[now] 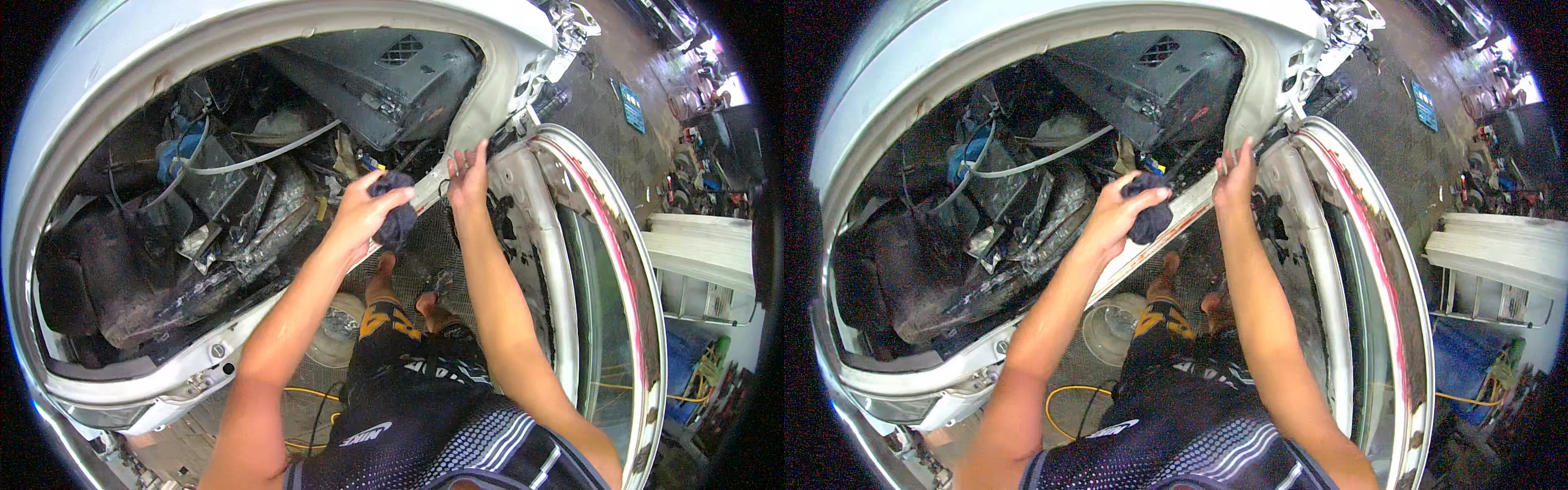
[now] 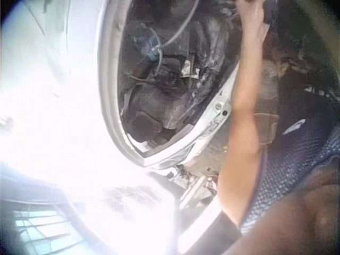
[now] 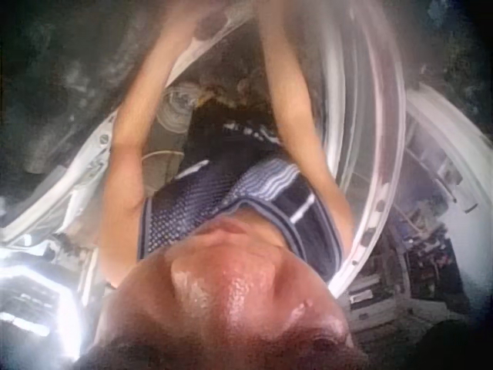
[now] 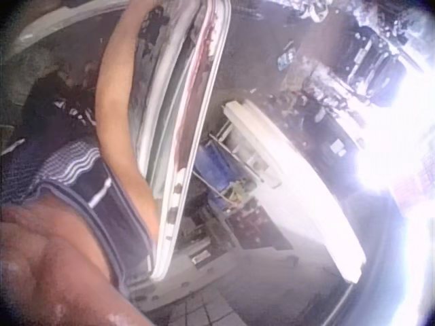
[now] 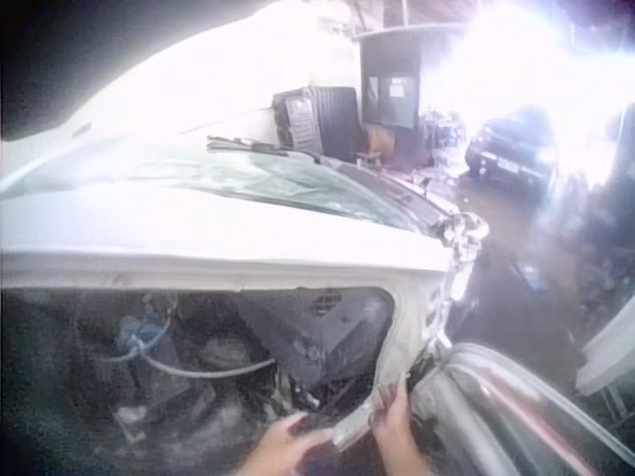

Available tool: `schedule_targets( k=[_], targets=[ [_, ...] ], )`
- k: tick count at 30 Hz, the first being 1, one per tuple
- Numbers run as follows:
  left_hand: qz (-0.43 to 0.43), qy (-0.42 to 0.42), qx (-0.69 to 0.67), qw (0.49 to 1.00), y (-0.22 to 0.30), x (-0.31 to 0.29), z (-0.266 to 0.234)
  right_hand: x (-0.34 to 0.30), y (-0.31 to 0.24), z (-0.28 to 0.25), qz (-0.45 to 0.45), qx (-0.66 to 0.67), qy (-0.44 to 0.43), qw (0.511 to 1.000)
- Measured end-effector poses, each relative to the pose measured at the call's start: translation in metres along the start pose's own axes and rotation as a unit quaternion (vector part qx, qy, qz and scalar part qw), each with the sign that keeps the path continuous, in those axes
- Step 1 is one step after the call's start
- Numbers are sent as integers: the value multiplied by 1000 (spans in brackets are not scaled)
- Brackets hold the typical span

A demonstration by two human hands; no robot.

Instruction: The person cleans the interior of a white car using a dark cloth and a bucket of water. They wipe the door jambs, floor mats, and interior panels, repeatedly dipping the cloth into the bucket to rinse it.

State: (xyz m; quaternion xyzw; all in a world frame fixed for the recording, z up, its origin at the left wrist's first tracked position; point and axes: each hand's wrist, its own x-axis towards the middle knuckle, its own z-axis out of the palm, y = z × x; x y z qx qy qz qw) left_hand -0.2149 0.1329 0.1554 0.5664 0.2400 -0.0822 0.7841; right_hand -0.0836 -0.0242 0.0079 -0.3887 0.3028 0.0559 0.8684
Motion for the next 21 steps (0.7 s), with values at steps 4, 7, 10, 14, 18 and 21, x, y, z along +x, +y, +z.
schedule_targets(
  k=[4, 7, 10, 14, 18, 21],
  targets=[
    [93, 12, 123, 988, 4, 97, 53, 26, -17, 36, 8, 159, 143, 977],
    [225, -9, 356, 907, 0, 180, 136, 44, -19, 50, -10, 250, 171, 953],
    [111, -21, 391, 913, 4, 211, 179, 63, -9, 54, -46, 295, 164, 940],
    [63, -52, 105, 991, -11, 223, 165, 69, -7, 58, -82, 336, 146, 927],
    [-91, -238, -231, 939, 14, 194, 132, 71, -5, 47, -113, 349, 140, 920],
    [-131, -294, -295, 900, 33, 167, 88, 63, -1, 40, -126, 352, 127, 919]
  ],
)
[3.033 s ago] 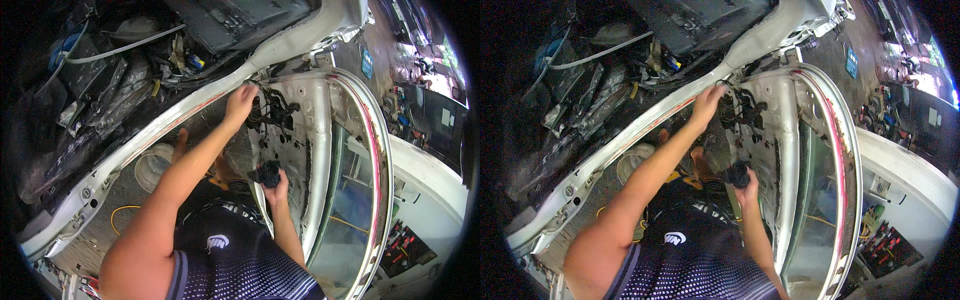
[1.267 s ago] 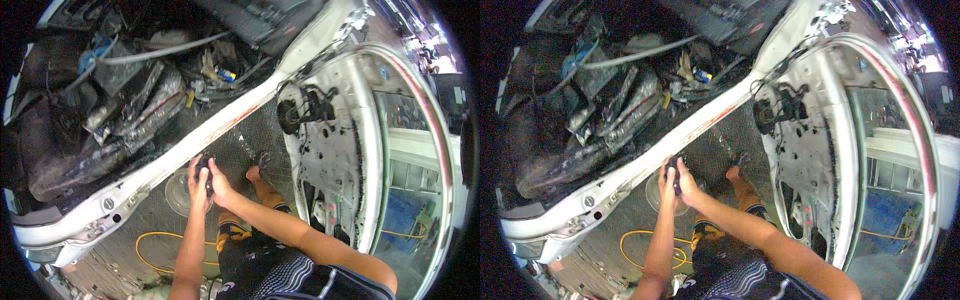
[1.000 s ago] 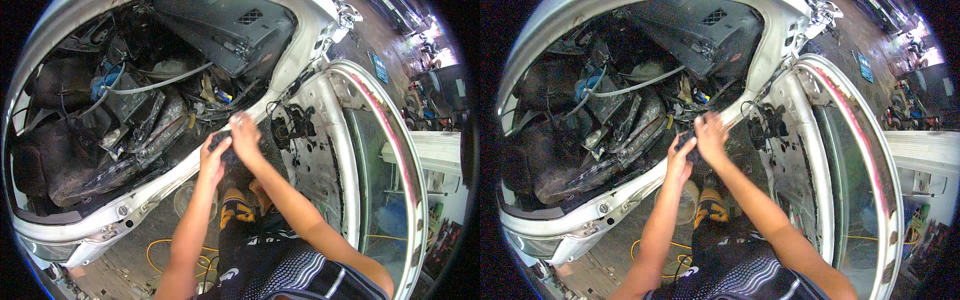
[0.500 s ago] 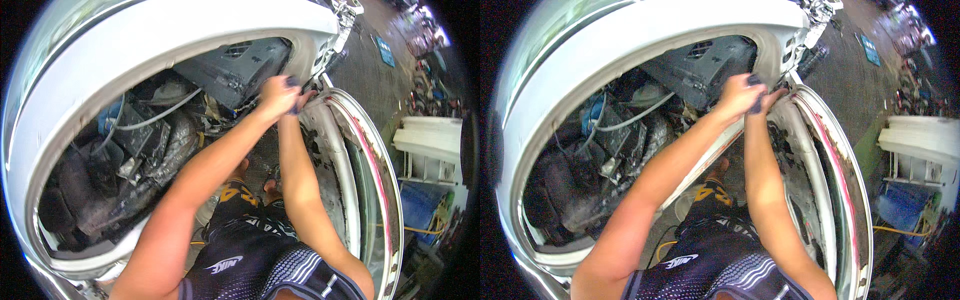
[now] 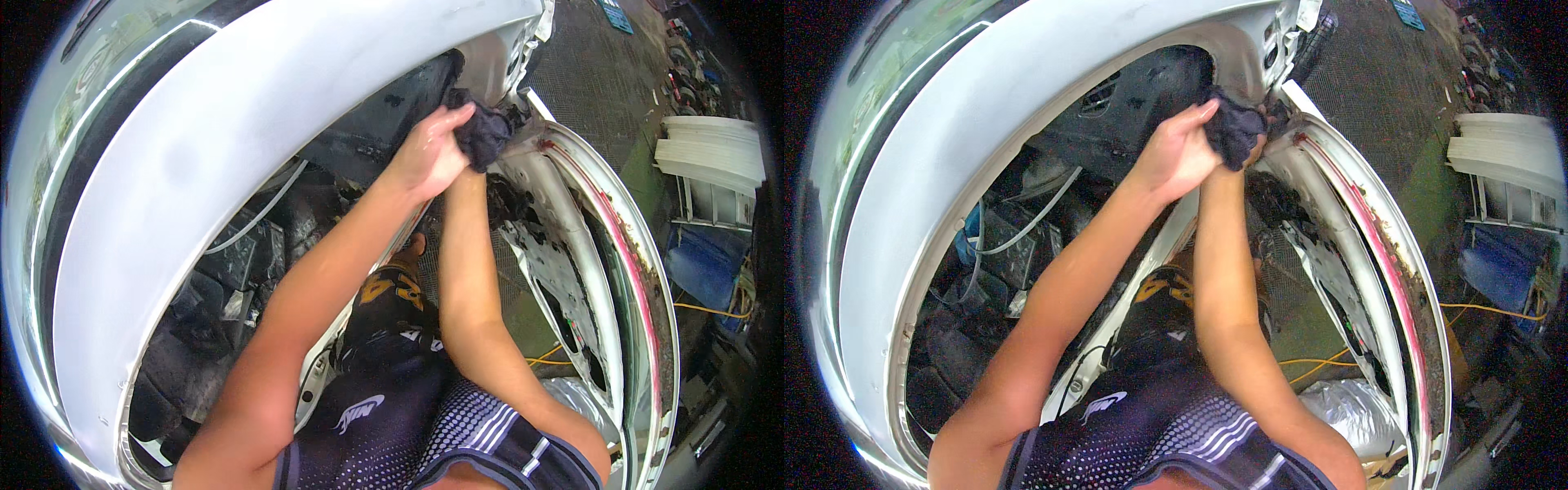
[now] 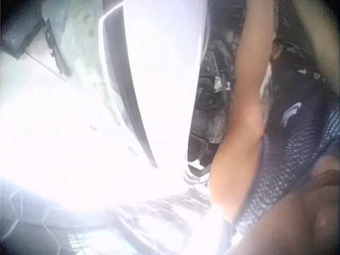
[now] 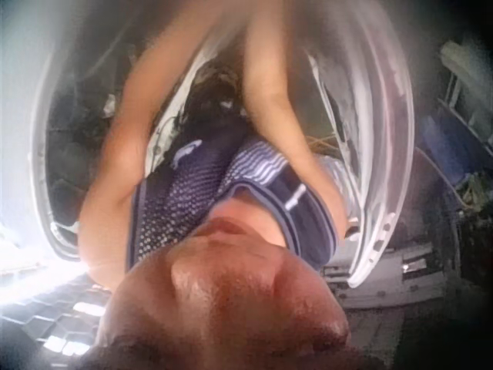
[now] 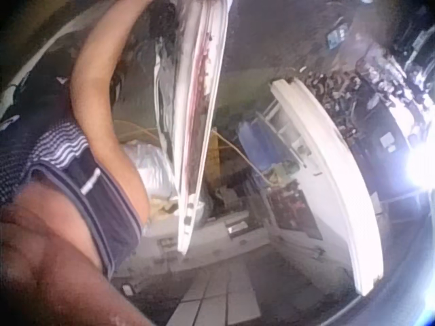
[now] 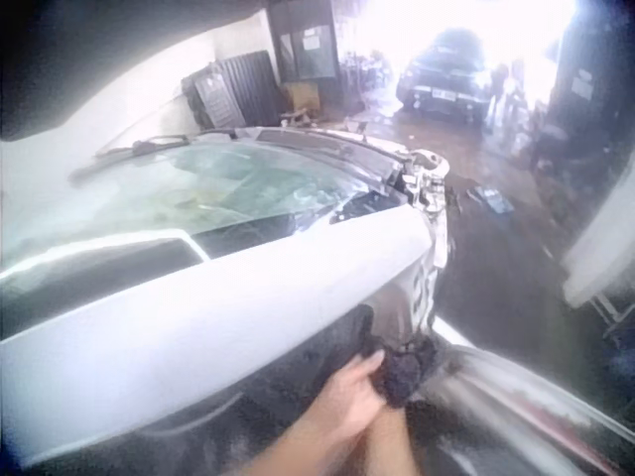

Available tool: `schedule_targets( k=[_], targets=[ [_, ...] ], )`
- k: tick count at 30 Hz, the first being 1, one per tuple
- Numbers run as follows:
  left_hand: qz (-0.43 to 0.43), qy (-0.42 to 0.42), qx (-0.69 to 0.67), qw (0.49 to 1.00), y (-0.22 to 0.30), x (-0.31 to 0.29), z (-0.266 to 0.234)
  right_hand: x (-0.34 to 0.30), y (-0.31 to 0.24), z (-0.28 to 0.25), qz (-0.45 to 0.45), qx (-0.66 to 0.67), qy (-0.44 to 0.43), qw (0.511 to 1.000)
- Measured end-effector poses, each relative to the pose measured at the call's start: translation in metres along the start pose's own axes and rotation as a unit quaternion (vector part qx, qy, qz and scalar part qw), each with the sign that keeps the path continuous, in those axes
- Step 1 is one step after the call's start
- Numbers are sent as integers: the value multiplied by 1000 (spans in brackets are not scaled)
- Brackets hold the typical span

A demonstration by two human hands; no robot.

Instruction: The person cleans the interior of a white car using a dark cloth and a bucket of water. They wipe the door jambs, floor mats, and interior panels, repeatedly dipping the cloth into the bucket to rinse it.

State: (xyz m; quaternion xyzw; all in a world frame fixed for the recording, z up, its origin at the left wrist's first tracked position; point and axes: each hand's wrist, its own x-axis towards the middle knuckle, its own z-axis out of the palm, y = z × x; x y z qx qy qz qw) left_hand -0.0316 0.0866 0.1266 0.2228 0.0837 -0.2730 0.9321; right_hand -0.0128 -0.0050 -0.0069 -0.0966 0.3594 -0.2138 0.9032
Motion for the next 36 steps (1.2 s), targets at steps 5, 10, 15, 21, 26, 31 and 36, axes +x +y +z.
schedule_targets(
  k=[5, 10, 15, 21, 26, 31, 36],
  targets=[
    [-9, 151, 90, 984, -8, -75, -16, -22, -7, 3, 82, 19, 61, 995],
    [-55, 204, -152, 966, -17, -101, -25, -33, -11, -11, 111, 77, 88, 987],
    [-40, 190, 87, 977, -14, -111, -16, -44, -7, -50, 147, -44, 37, 987],
    [47, 218, 463, 858, -48, 34, -46, -56, -13, -121, 223, -108, 68, 966],
    [99, 204, 498, 837, -75, 116, -41, -77, -35, -153, 255, -109, 105, 955],
    [140, 197, 467, 851, -79, 66, -70, -73, -59, -169, 228, -167, 113, 952],
    [-32, 219, 325, 920, -66, -29, -96, -66, -75, -178, 240, -213, 106, 941]
  ],
)
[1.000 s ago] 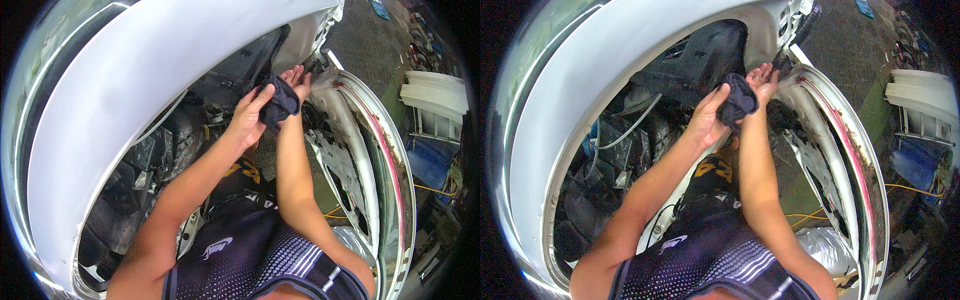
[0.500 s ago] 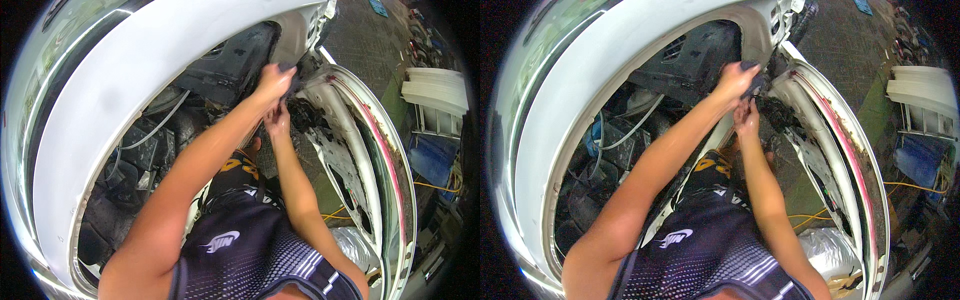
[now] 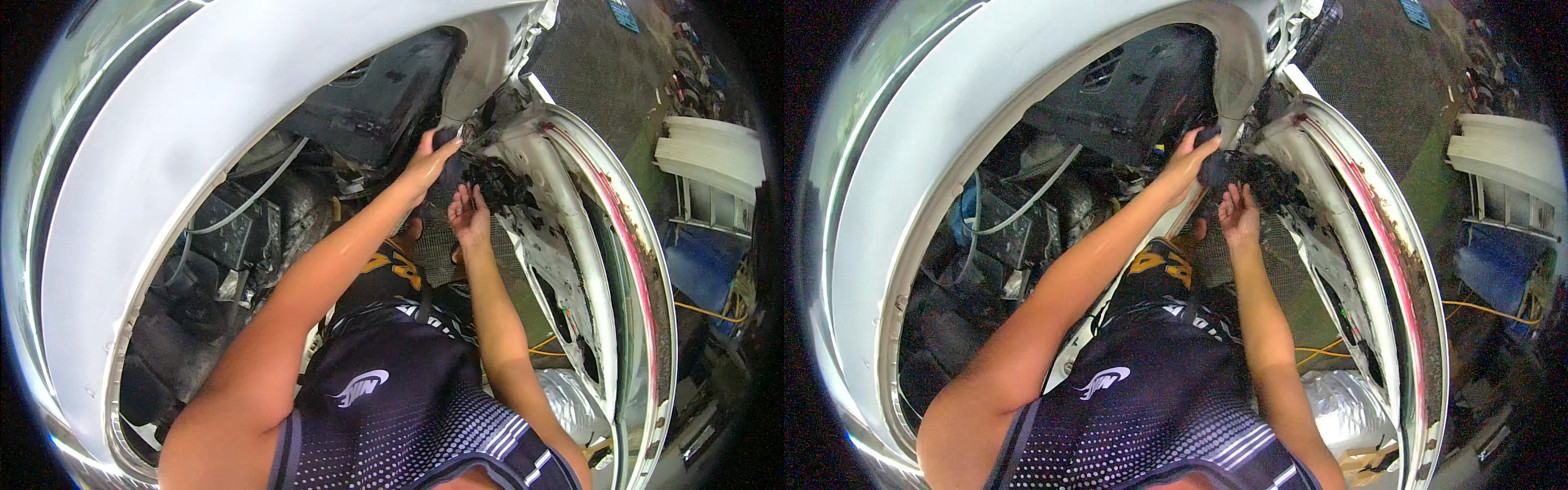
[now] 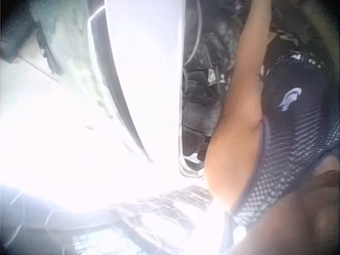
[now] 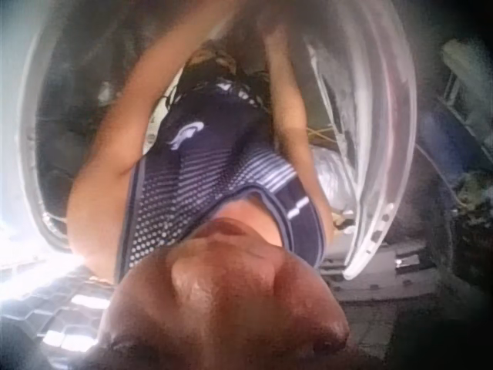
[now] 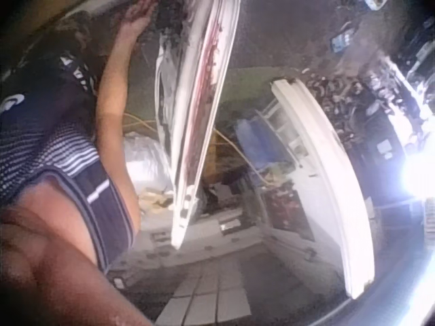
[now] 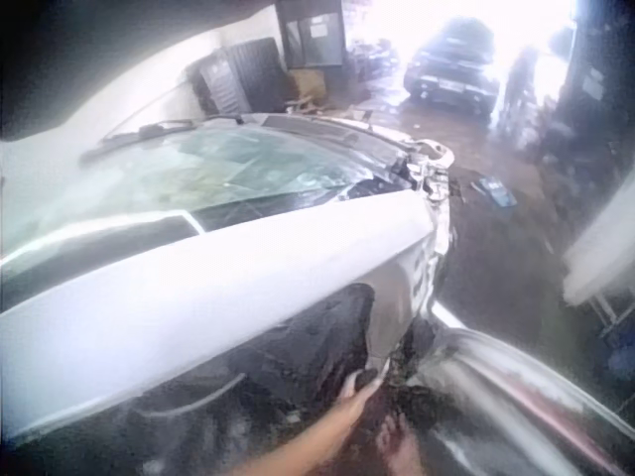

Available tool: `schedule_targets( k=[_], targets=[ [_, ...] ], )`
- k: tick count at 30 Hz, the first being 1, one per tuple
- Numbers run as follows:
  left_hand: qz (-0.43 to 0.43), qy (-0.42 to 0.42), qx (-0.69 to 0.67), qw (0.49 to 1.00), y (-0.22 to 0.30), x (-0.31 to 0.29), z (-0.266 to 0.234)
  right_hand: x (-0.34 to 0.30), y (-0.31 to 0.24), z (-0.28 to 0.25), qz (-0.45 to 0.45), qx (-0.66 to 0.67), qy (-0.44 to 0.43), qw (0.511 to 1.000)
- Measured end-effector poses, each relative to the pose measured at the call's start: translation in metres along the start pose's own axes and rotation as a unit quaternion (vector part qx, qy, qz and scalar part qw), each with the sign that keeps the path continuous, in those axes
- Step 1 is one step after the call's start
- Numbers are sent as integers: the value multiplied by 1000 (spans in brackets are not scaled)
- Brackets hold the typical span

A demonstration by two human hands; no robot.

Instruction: The person cleans the interior of a white car using a dark cloth and a bucket of water. They wipe the door jambs, floor mats, and interior panels, repeatedly dipping the cloth into the bucket to rinse it.

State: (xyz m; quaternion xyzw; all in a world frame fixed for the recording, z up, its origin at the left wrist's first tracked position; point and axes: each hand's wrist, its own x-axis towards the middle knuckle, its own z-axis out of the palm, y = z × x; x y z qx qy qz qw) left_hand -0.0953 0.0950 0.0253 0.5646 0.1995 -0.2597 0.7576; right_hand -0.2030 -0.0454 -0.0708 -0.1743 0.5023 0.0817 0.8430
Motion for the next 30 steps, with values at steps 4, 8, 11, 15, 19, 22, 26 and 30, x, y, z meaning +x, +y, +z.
schedule_targets(
  k=[4, 8, 11, 15, 19, 22, 26, 30],
  targets=[
    [-63, -40, -120, 990, -37, -39, -37, -7, -12, 3, -10, -81, -17, 997],
    [-66, -38, -89, 993, -53, -75, -45, -26, -17, 18, -5, -165, -32, 986],
    [-13, -9, -5, 1000, -69, -89, -42, -37, -14, 19, 11, -202, -48, 978],
    [-42, 87, 2, 995, -94, -99, -29, -53, -11, 19, 11, -251, -56, 966],
    [-89, 116, -296, 944, -143, -101, -13, -64, -10, 6, 13, -301, -62, 951],
    [-81, 71, -381, 918, -180, -104, -1, -59, -12, -14, 16, -348, -69, 935],
    [-48, 143, -289, 945, -211, -108, 21, -45, -11, -48, -11, -400, -82, 913],
    [-35, 183, -289, 939, -254, -106, 26, -23, -6, -87, -20, -395, -80, 915]
  ],
)
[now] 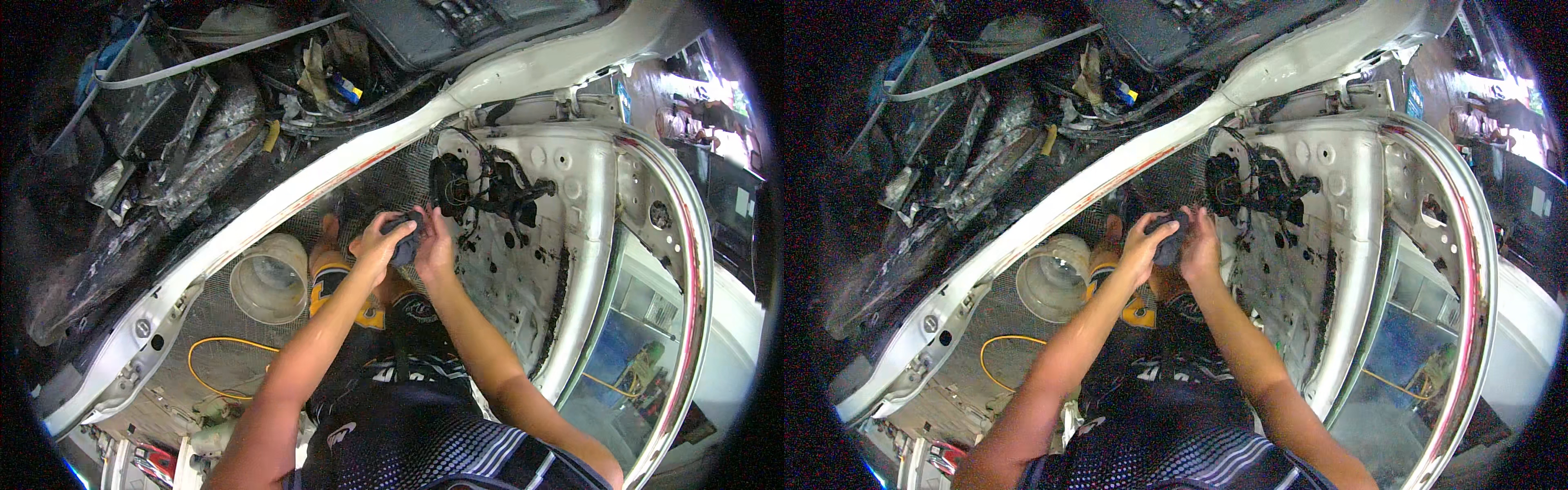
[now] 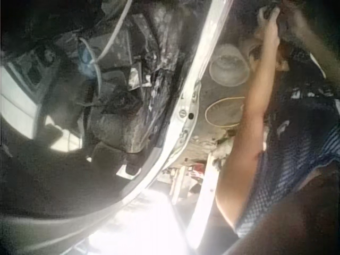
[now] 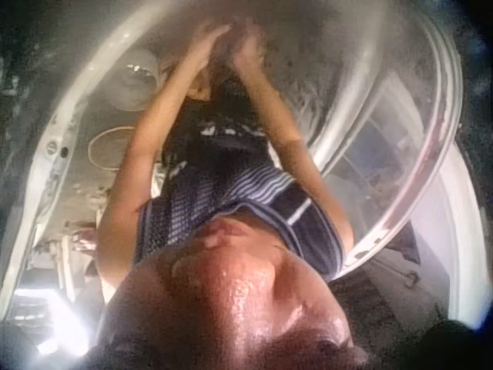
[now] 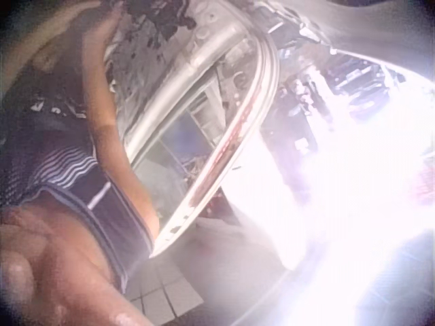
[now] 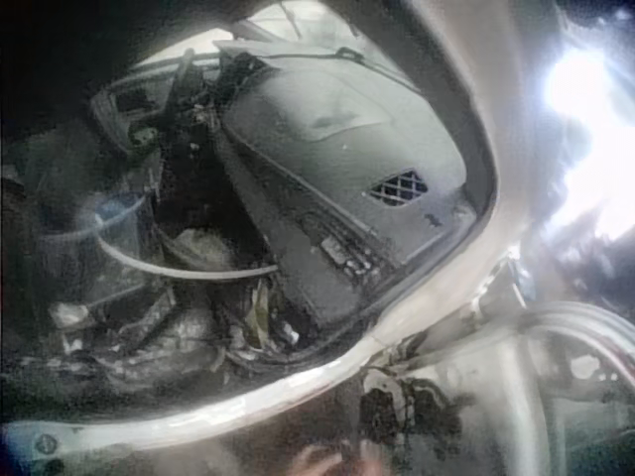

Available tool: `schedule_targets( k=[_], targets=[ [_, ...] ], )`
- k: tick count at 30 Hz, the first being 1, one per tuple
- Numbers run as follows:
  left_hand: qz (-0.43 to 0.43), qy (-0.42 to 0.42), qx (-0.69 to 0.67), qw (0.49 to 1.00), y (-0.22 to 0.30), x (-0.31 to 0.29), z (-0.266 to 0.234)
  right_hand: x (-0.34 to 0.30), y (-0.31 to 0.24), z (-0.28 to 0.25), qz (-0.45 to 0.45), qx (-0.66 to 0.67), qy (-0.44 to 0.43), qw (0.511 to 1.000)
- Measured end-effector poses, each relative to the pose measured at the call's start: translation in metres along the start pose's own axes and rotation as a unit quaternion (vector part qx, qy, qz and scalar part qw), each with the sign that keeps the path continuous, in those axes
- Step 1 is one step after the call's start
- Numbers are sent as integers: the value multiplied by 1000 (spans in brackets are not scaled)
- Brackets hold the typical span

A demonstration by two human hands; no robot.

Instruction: The person cleans the interior of a white car using a dark cloth and a bucket of water. They wipe the door jambs, floor mats, and interior panels, repeatedly dipping the cloth into the bucket to rinse it.

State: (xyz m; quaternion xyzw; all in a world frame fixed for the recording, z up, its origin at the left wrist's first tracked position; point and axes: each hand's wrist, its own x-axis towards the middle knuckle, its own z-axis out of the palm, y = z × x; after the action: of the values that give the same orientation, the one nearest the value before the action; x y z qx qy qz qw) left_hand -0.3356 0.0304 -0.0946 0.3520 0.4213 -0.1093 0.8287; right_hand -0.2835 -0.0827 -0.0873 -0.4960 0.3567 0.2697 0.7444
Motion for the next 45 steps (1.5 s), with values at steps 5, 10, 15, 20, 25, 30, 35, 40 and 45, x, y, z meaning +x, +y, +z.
schedule_targets(
  k=[5, 10, 15, 20, 25, 30, 35, 40, 45],
  targets=[
    [-23, -2, -73, 997, -4, -11, -30, 3, 24, -8, 20, -56, 36, 998],
    [-45, 44, -134, 989, -13, -17, -67, 13, 44, -13, 45, -53, 34, 997],
    [-28, 60, -96, 993, -30, -20, -84, 15, 69, -20, 77, -77, 8, 994],
    [42, 62, 52, 996, -41, -16, -88, 12, 78, -7, 103, -62, 13, 993],
    [-3, 73, 35, 997, -29, -20, -83, 18, 84, -10, 115, -71, 9, 991],
    [-4, 46, -11, 999, -29, -11, -87, 18, 77, -5, 157, -55, -2, 986],
    [105, 83, 131, 982, -27, -7, -73, 14, 76, 10, 171, -8, -52, 984],
    [213, 122, 321, 915, -27, -11, -59, 8, 85, 17, 179, 102, -60, 977],
    [234, 148, 485, 830, -14, -24, -42, 10, 90, 9, 185, 152, -79, 968]
  ],
)
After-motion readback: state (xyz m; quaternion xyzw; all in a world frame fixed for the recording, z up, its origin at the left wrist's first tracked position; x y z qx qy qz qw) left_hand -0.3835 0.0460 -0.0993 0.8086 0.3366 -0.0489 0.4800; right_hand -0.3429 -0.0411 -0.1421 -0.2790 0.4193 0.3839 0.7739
